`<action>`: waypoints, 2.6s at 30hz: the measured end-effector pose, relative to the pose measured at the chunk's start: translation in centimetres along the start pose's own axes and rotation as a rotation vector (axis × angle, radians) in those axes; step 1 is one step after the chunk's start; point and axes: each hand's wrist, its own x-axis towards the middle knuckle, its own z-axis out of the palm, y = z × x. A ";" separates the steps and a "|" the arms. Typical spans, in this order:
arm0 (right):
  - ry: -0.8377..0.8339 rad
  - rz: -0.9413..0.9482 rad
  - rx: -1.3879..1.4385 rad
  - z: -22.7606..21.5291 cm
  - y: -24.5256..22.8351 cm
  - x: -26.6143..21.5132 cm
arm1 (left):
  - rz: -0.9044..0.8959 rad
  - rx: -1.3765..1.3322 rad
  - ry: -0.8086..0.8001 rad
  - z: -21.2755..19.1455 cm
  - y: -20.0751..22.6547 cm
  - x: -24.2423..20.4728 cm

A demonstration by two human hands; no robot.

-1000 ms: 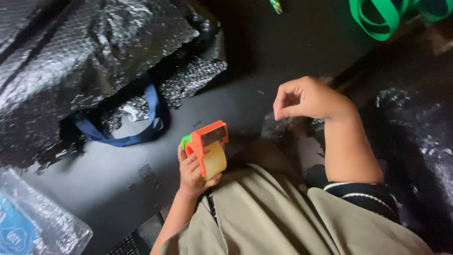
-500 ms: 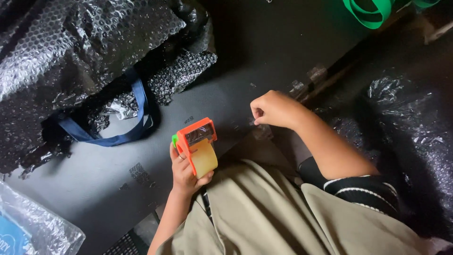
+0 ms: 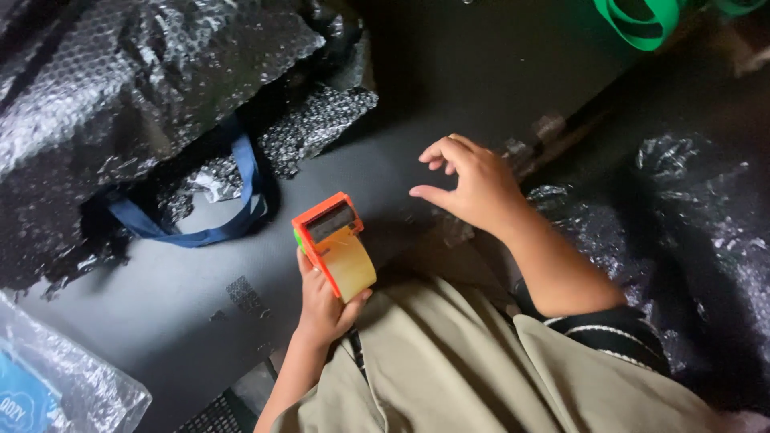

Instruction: The person wraps a blue tote bag in black bubble wrap on a table. They fold the bubble wrap around the bag, smooth the edges, and secure the package using a tape dispenser and clear packing tape.

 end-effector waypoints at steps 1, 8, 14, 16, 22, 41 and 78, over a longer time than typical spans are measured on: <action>0.120 -0.162 0.104 0.3 -0.7 0.1 | 0.018 0.006 0.011 0.2 -0.1 -0.1; 0.231 -0.584 0.148 1.5 -6.9 0.2 | 0.068 0.050 0.027 0.0 1.9 2.1; 0.282 -0.661 0.211 3.6 -6.9 0.4 | 0.052 0.067 0.025 0.4 0.9 0.7; 0.318 -0.675 0.177 3.9 -7.3 0.0 | 0.053 0.042 0.021 0.6 0.3 0.1; 0.400 -0.699 -0.029 4.3 -8.5 -1.8 | 0.056 0.049 0.008 0.2 0.7 0.9; 0.045 -0.700 0.332 2.0 -9.7 -0.6 | 0.011 -0.120 0.090 -1.2 1.8 3.3; -0.524 0.059 0.991 9.9 -2.9 12.2 | -0.006 -0.294 0.229 -0.9 -0.6 2.6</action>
